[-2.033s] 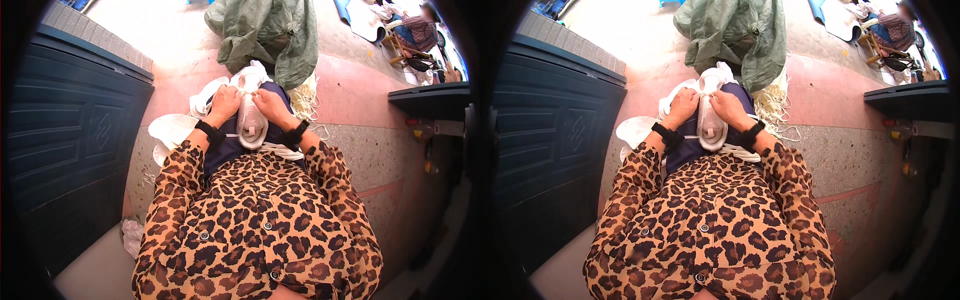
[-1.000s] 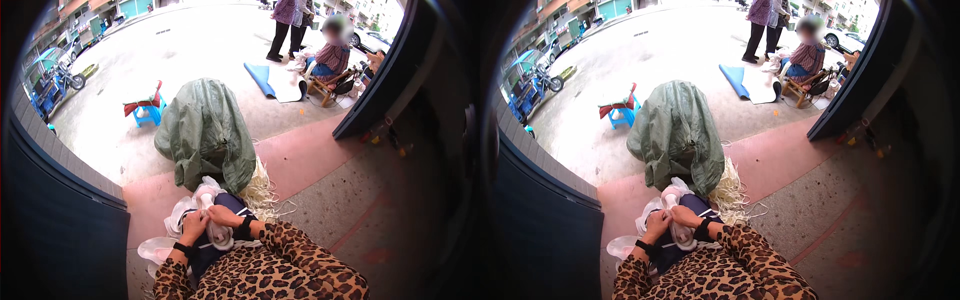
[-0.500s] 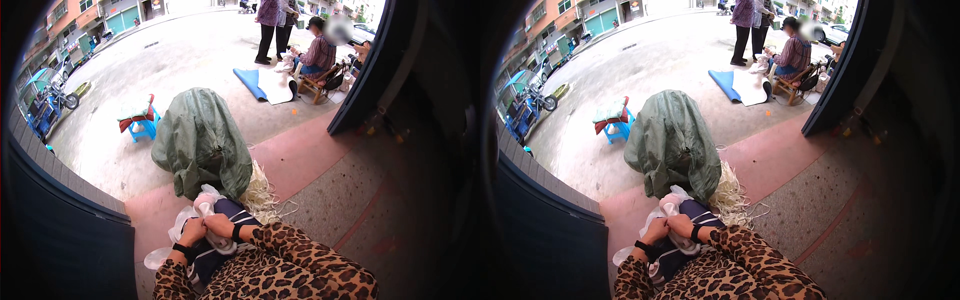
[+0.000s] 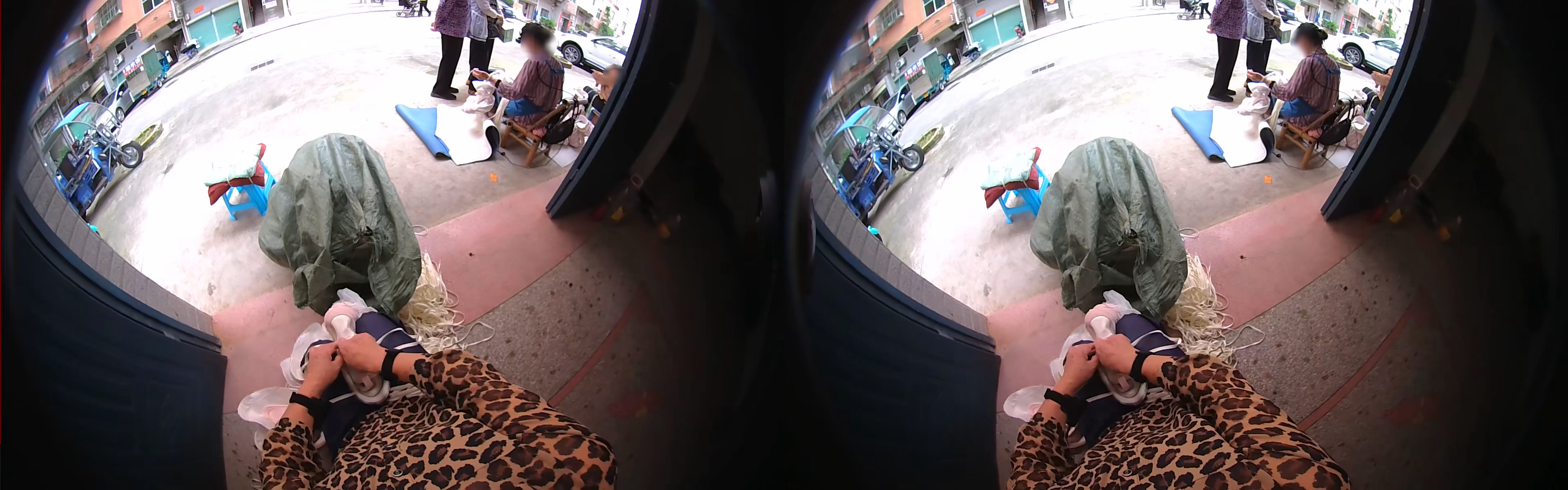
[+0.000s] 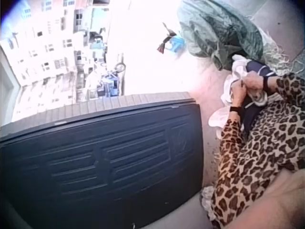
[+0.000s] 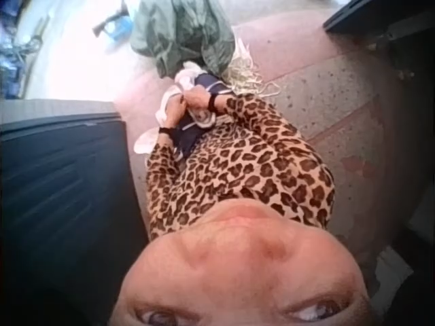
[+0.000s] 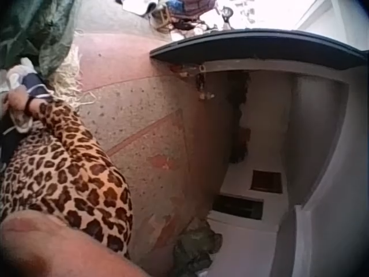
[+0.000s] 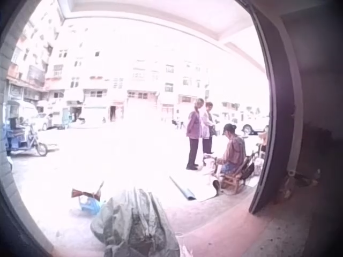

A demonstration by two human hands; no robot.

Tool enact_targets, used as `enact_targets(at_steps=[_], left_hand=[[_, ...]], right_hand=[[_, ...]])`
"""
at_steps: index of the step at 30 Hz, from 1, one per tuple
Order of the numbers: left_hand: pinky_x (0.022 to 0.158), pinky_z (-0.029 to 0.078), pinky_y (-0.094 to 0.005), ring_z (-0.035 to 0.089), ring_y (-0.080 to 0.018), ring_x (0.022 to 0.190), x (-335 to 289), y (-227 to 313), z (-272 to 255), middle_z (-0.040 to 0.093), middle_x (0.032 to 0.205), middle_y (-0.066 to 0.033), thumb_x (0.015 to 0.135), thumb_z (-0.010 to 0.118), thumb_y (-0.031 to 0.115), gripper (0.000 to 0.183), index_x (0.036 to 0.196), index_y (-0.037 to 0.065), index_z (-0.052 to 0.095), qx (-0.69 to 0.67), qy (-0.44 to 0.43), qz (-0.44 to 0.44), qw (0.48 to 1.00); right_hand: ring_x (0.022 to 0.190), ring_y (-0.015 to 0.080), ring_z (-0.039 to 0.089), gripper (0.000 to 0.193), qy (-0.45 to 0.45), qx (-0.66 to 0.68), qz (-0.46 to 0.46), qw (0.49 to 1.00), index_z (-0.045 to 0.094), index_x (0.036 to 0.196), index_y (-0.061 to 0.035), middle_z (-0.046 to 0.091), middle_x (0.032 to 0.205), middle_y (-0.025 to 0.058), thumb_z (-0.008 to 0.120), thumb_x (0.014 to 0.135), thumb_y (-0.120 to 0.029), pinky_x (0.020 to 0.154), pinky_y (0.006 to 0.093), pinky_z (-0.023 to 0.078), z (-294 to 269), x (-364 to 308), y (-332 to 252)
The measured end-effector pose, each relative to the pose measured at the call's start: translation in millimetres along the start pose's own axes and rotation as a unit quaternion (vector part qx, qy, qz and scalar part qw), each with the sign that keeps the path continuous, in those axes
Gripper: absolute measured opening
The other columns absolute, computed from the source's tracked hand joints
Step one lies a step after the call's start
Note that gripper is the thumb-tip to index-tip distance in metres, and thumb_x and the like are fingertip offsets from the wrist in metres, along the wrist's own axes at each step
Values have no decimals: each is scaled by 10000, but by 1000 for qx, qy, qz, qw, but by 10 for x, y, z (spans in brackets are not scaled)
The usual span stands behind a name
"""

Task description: The recorder is threading laces through the eyelets of a white shoe while sitting.

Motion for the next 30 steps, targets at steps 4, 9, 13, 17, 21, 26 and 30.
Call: enact_targets(at_steps=[4,9,13,17,21,26,30], left_hand=[[806,383,-384,453,-307,958,-291,381,-86,542,996,-93,691,600,134,289,978,111,587,132,87,82,984],[736,417,-395,498,-313,883,-522,882,-14,570,917,-94,679,599,127,236,914,112,612,161,59,209,963],[549,423,-404,545,-344,643,-123,1061,134,546,655,-160,762,499,106,84,747,56,565,-3,7,142,990],[569,443,-362,558,-330,658,-403,2093,-19,565,735,-164,795,532,56,104,887,7,541,-127,-39,332,934],[530,429,-292,560,-215,587,-256,1279,-118,560,710,-155,821,539,119,136,888,0,542,-172,84,82,978],[499,365,-172,470,-47,552,-446,715,-181,549,677,12,855,520,166,190,888,-15,568,-365,126,-162,908],[492,351,-174,442,-20,560,-436,719,-157,539,657,13,851,528,169,210,880,-33,579,-383,151,-137,901]], right_hand=[[544,305,569,134,-100,-8,-93,991,505,782,-33,549,590,137,474,774,-163,487,391,448,-287,-407,-85],[597,301,532,182,-246,446,110,854,499,851,-30,536,682,162,396,845,-180,562,363,431,-528,-1044,-69],[725,346,486,118,53,172,27,983,523,723,-46,533,726,117,520,635,-124,666,402,408,-601,-970,494],[369,47,282,133,15,721,359,593,487,705,-115,368,510,-50,453,812,-187,332,191,215,-764,-881,538],[525,16,372,167,17,686,284,670,590,899,-79,467,614,-64,507,855,-218,541,167,334,-613,-698,336],[828,44,516,261,-15,693,225,685,560,1055,16,582,944,9,503,875,-164,723,176,408,-629,-565,19],[821,54,517,288,-30,688,211,694,553,1071,24,586,933,22,517,869,-178,722,180,410,-542,-455,-83]])
Point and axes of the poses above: each hand's wrist, its own x-axis towards the middle knuckle, its own z-axis out of the palm, y = z × x, the point moved 5 cm from there along x, towards the middle knuckle
